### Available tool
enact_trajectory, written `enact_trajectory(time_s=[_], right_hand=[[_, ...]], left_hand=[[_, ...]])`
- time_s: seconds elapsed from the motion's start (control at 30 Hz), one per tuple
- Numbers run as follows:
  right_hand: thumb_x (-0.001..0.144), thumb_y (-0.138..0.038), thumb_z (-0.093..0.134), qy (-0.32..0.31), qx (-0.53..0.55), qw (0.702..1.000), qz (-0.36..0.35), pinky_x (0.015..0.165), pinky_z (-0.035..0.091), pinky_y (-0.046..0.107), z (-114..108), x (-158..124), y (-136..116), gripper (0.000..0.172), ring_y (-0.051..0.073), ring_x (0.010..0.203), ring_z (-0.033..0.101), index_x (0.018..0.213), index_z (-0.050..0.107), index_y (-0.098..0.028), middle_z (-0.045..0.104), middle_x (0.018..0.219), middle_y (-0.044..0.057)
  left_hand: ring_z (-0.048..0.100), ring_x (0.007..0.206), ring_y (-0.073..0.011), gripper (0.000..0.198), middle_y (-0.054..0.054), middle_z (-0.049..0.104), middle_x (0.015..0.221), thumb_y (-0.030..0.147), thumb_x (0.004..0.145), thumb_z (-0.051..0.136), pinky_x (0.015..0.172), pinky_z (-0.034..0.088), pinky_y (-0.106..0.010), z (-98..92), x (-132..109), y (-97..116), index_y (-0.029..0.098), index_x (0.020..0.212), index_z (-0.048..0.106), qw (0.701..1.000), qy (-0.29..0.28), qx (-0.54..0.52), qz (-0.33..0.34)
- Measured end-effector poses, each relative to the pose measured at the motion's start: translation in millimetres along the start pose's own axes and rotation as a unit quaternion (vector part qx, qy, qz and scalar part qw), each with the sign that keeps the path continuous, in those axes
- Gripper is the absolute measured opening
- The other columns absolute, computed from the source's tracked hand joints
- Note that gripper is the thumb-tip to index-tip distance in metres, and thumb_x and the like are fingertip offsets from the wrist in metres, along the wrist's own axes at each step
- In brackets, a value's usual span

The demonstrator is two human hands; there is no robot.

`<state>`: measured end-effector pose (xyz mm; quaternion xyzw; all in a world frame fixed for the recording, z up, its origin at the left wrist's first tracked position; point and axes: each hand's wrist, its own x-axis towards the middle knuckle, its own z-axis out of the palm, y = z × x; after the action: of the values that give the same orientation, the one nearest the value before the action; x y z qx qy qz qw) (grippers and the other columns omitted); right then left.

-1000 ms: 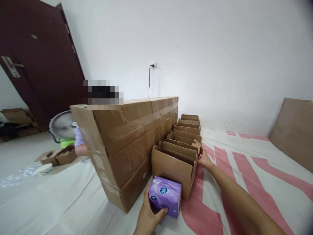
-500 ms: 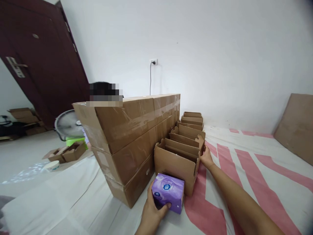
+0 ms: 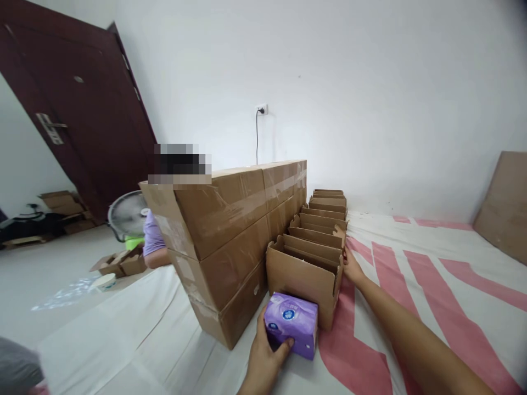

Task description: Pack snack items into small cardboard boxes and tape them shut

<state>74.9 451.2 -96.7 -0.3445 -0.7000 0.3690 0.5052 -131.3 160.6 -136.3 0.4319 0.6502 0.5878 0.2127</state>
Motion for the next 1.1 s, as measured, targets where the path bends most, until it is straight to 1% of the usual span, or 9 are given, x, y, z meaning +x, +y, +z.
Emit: enact_trajectory(time_s=[0.2, 0.33, 0.4, 0.47, 0.6, 0.67, 0.9, 1.0, 1.1], right_hand=[[0.069, -0.040, 0.066, 0.037, -0.036, 0.993, 0.106, 0.076, 0.057, 0.040, -1.1, -25.7, 6.6, 0.040, 0.027, 0.087, 0.070, 0.104, 0.062, -0.021, 0.073, 0.093, 0.009], [0.079, -0.042, 0.051, 0.064, -0.053, 0.981, 0.175, 0.053, 0.054, 0.034, -1.7, -64.3, 8.0, 0.026, 0.022, 0.057, 0.066, 0.094, 0.058, -0.022, 0.065, 0.063, 0.003], [0.084, -0.042, 0.043, 0.050, -0.047, 0.980, 0.185, 0.045, 0.051, 0.033, 3.4, -89.0, 0.8, 0.026, 0.021, 0.048, 0.063, 0.092, 0.056, -0.022, 0.062, 0.058, 0.002], [0.086, -0.044, 0.038, 0.029, -0.042, 0.984, 0.173, 0.047, 0.052, 0.034, 10.6, -112.4, -10.7, 0.029, 0.022, 0.052, 0.065, 0.092, 0.056, -0.022, 0.066, 0.064, 0.003], [0.083, -0.046, 0.047, -0.003, -0.055, 0.992, 0.111, 0.084, 0.055, 0.041, 22.1, -142.4, -34.3, 0.034, 0.025, 0.093, 0.070, 0.106, 0.059, -0.023, 0.073, 0.103, 0.007], [0.082, -0.045, 0.050, -0.013, -0.066, 0.993, 0.093, 0.092, 0.052, 0.042, 24.6, -147.6, -40.6, 0.039, 0.025, 0.104, 0.067, 0.114, 0.057, -0.023, 0.071, 0.113, 0.008], [0.084, -0.040, 0.048, -0.028, -0.093, 0.993, 0.073, 0.091, 0.051, 0.045, 26.3, -148.8, -41.0, 0.044, 0.026, 0.101, 0.067, 0.123, 0.053, -0.021, 0.070, 0.111, 0.009], [0.084, -0.039, 0.048, -0.031, -0.098, 0.993, 0.061, 0.089, 0.052, 0.045, 26.7, -149.3, -41.3, 0.046, 0.026, 0.098, 0.066, 0.125, 0.052, -0.020, 0.069, 0.109, 0.009], [0.080, -0.038, 0.051, -0.030, -0.098, 0.994, 0.045, 0.093, 0.050, 0.045, 26.3, -148.4, -41.1, 0.056, 0.026, 0.103, 0.063, 0.132, 0.046, -0.019, 0.061, 0.125, 0.012]], left_hand=[[0.062, 0.111, -0.0315, 0.058, -0.013, 0.068, 0.117, 0.040, 0.068, 0.071, 0.099, 0.045, -0.046, -5.6, 3.9, 13.1, 0.016, 0.119, 0.058, 0.999, 0.018, -0.023, 0.026], [0.062, 0.105, -0.0298, 0.039, -0.012, 0.069, 0.109, 0.037, 0.071, 0.068, 0.097, 0.046, -0.044, -9.1, 6.0, 15.3, 0.018, 0.105, 0.067, 0.998, 0.052, 0.001, 0.047], [0.064, 0.094, -0.0274, 0.031, -0.010, 0.070, 0.097, 0.036, 0.073, 0.064, 0.088, 0.049, -0.041, -11.3, 6.2, 15.9, 0.018, 0.098, 0.069, 0.997, 0.058, 0.008, 0.042], [0.063, 0.083, -0.0250, 0.023, -0.007, 0.069, 0.086, 0.036, 0.075, 0.060, 0.080, 0.049, -0.037, -13.8, 6.2, 16.7, 0.019, 0.087, 0.068, 0.997, 0.072, 0.012, 0.036], [0.059, 0.070, -0.0216, 0.019, -0.003, 0.063, 0.070, 0.038, 0.075, 0.059, 0.069, 0.046, -0.032, -18.1, 7.1, 16.8, 0.020, 0.071, 0.064, 0.994, 0.103, 0.014, 0.024], [0.058, 0.068, -0.0202, 0.019, -0.002, 0.062, 0.069, 0.038, 0.074, 0.060, 0.068, 0.045, -0.030, -19.2, 7.4, 15.7, 0.020, 0.070, 0.063, 0.993, 0.115, 0.008, 0.015], [0.055, 0.046, -0.0173, 0.030, 0.002, 0.058, 0.052, 0.050, 0.078, 0.056, 0.048, 0.044, -0.027, -20.8, 5.5, 16.2, 0.021, 0.080, 0.055, 0.987, 0.143, -0.053, -0.044], [0.061, 0.049, -0.0191, 0.033, 0.001, 0.061, 0.055, 0.053, 0.075, 0.058, 0.050, 0.049, -0.030, -21.0, 6.9, 15.2, 0.021, 0.082, 0.053, 0.984, 0.150, -0.082, -0.059], [0.064, 0.053, -0.0193, 0.036, 0.001, 0.062, 0.061, 0.054, 0.071, 0.061, 0.055, 0.053, -0.033, -21.0, 10.1, 9.9, 0.021, 0.081, 0.051, 0.980, 0.155, -0.106, -0.068]])
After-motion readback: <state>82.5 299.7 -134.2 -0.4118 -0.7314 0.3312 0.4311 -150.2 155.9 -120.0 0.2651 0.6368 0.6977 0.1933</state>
